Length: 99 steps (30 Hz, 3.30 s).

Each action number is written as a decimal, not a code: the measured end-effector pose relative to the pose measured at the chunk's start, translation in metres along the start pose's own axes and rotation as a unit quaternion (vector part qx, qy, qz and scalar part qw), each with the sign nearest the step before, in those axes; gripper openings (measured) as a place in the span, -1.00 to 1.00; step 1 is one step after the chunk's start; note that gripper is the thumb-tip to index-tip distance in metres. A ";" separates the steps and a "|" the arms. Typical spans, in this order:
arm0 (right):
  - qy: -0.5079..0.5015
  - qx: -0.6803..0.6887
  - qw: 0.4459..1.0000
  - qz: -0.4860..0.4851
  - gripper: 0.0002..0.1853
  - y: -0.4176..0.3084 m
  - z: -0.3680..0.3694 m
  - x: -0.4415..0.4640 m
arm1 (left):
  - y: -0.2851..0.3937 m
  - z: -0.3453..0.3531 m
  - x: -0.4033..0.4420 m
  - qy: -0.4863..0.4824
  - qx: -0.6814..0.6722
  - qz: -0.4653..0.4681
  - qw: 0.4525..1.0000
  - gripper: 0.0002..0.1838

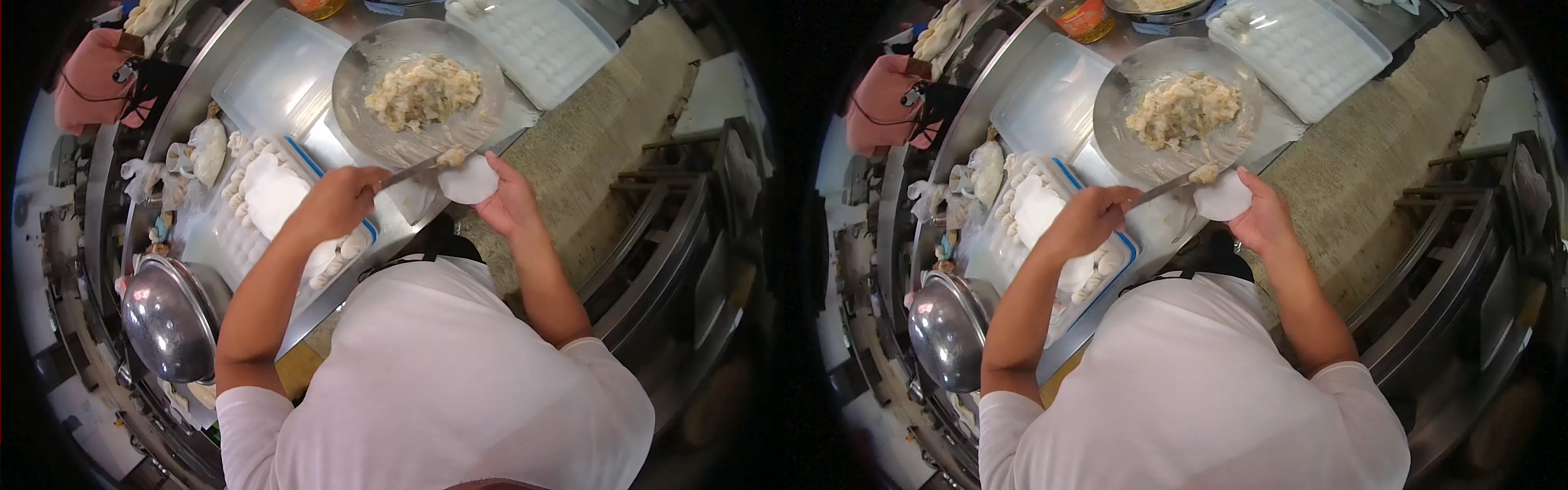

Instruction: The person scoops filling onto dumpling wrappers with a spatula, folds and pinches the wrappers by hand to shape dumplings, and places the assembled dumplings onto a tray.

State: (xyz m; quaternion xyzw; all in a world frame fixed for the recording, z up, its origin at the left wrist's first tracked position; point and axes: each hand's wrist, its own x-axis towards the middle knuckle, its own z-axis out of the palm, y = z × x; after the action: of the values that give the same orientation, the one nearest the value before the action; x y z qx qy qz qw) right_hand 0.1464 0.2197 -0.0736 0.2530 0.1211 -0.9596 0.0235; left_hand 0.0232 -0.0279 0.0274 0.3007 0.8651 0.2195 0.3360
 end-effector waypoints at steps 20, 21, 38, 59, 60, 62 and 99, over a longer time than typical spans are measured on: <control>-0.046 -0.064 0.994 0.073 -0.45 -0.010 -0.007 0.001 | 0.033 0.002 -0.006 0.092 0.159 0.155 0.971 -0.60; -0.067 -0.058 0.992 0.087 -0.44 -0.011 -0.007 0.001 | 0.034 -0.001 -0.008 0.093 0.159 0.155 0.971 -0.60; -0.044 -0.148 0.988 0.014 -0.58 -0.008 0.014 -0.018 | -0.005 0.009 0.026 0.169 0.267 0.045 0.948 -0.64; -0.313 -0.546 0.735 -0.252 -0.50 0.081 0.134 -0.066 | -0.011 0.062 -0.107 0.098 -0.777 0.200 0.589 -0.45; -0.330 -0.530 0.740 -0.249 -0.50 0.093 0.140 -0.071 | -0.008 0.068 -0.111 0.139 -0.783 0.221 0.565 -0.41; -0.331 -0.510 0.760 -0.229 -0.50 0.118 0.149 -0.079 | -0.001 0.056 -0.133 0.180 -0.784 0.211 0.556 -0.42; -0.344 -0.604 0.687 -0.212 -0.81 0.252 0.202 -0.114 | -0.105 0.042 -0.261 0.401 -0.499 0.274 0.718 -0.54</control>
State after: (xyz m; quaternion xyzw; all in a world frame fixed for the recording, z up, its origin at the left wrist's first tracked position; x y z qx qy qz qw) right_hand 0.1754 -0.0757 0.0967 -0.1964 0.7086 -0.6776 0.0074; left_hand 0.1688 -0.2703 0.0551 0.1974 0.5635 0.8021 -0.0155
